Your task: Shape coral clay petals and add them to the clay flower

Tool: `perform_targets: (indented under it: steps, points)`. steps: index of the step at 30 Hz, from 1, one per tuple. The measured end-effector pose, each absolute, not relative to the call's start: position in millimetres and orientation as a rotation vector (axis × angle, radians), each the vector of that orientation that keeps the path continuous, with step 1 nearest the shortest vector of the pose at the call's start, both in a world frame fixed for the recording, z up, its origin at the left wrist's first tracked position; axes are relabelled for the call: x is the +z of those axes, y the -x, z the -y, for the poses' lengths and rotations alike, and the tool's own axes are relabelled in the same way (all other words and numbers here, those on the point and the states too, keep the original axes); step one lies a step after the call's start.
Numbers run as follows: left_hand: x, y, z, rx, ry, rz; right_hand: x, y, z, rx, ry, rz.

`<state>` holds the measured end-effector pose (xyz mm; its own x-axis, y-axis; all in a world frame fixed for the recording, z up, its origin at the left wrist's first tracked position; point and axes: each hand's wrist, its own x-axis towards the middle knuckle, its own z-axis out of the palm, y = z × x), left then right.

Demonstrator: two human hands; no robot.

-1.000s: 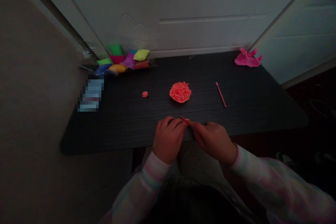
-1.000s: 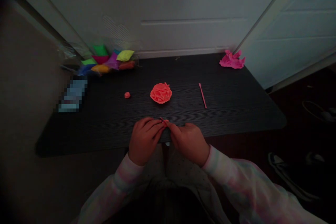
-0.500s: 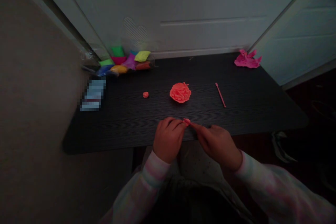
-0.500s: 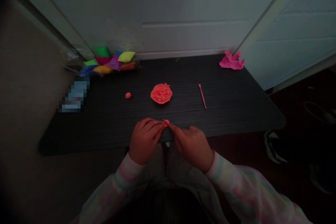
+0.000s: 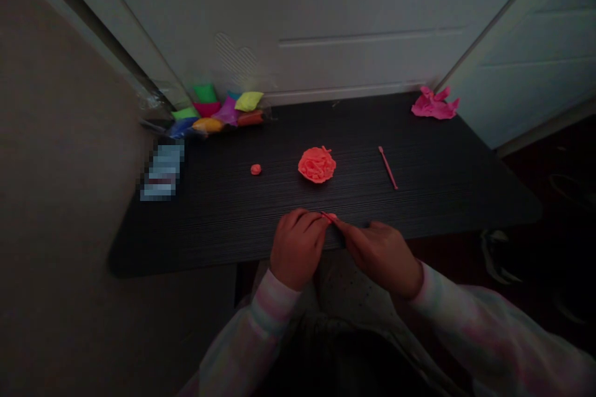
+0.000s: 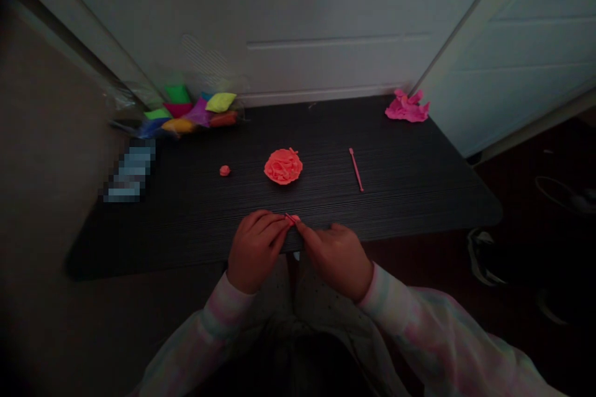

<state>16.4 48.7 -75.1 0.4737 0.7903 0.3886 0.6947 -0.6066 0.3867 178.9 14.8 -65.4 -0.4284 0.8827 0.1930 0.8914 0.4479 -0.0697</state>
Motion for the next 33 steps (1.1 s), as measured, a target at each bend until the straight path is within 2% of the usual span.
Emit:
perform_targets:
  steps: [14,21,26,33]
  points:
    - [-74.5,-17.1,-48.7,0.789,-2.536,-1.309,-69.3,-187.0,-9.1,-0.118,1.53,2.46]
    - [-72.6,-18.6,-48.2,0.776,-2.492,-1.321,-66.7,-192.5,-7.8,0.052,1.557,2.396]
    - [-69.7,-20.1,-49.2,0.763,-2.412,-1.371,-68.1,-201.9,-16.1,0.187,1.66,2.018]
    - [-68.8,-21.1,-50.7,0.788,-2.323,-1.439,-71.1,-268.0,-36.6,-0.077,2.038,1.566]
